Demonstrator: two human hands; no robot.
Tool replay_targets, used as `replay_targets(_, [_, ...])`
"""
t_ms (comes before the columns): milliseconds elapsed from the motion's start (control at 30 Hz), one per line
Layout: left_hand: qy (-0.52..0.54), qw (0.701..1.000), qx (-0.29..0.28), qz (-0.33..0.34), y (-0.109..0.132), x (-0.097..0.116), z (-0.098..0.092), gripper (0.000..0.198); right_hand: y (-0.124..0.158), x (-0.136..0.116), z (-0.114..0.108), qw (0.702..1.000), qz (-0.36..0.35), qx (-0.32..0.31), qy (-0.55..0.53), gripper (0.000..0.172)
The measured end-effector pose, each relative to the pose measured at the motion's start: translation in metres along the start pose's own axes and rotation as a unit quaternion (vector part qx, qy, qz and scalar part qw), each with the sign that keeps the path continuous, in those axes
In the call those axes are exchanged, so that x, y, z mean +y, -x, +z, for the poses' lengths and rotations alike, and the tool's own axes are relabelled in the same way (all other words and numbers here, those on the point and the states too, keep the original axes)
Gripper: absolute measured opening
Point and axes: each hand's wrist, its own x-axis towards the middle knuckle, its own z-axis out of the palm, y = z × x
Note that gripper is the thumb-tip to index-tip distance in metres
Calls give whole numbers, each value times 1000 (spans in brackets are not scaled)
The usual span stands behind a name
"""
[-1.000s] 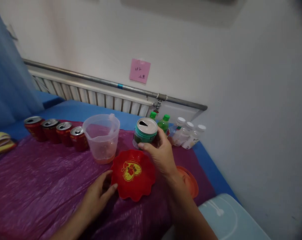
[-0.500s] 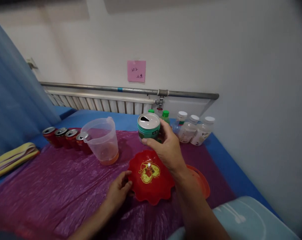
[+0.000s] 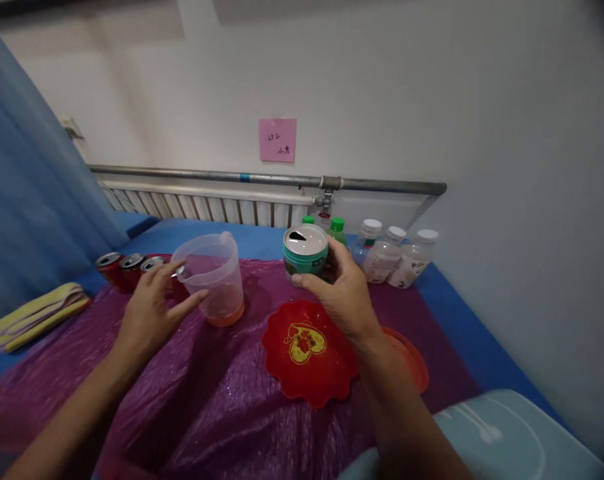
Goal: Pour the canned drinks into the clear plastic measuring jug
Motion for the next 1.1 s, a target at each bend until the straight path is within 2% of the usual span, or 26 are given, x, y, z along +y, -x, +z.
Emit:
replay_targets(100, [-19, 994, -95, -48, -11, 12, -8, 45, 0, 0, -1, 1000, 1, 0, 13, 72])
replay_targets(167, [-12, 991, -117, -63, -12, 20, -13, 39, 0, -1, -2, 1000, 0, 0, 14, 72])
replay_targets(233, [-3, 992, -111, -62, -10, 26, -20, 39, 0, -1, -2, 1000, -1, 2, 15, 72])
replay_targets(433, [-19, 985, -88, -145, 7, 44, -45, 76, 0, 1, -3, 1000, -15, 8, 18, 73])
replay_targets(500, [-35, 984, -82, -156, 13, 46, -50, 82, 0, 0, -3, 1000, -17, 7, 24, 71])
replay_targets(733, [-15, 984, -115, -132, 32, 39, -43, 85, 1, -3, -6, 999, -29, 2, 27, 71])
replay_targets(1000, [1, 985, -93, -142, 39, 53, -33, 94, 1, 1, -6, 998, -33, -7, 51, 73])
replay_targets(1100, [21, 991, -77, -105, 40, 49, -29, 89, 0, 3, -4, 998, -30, -6, 59, 74])
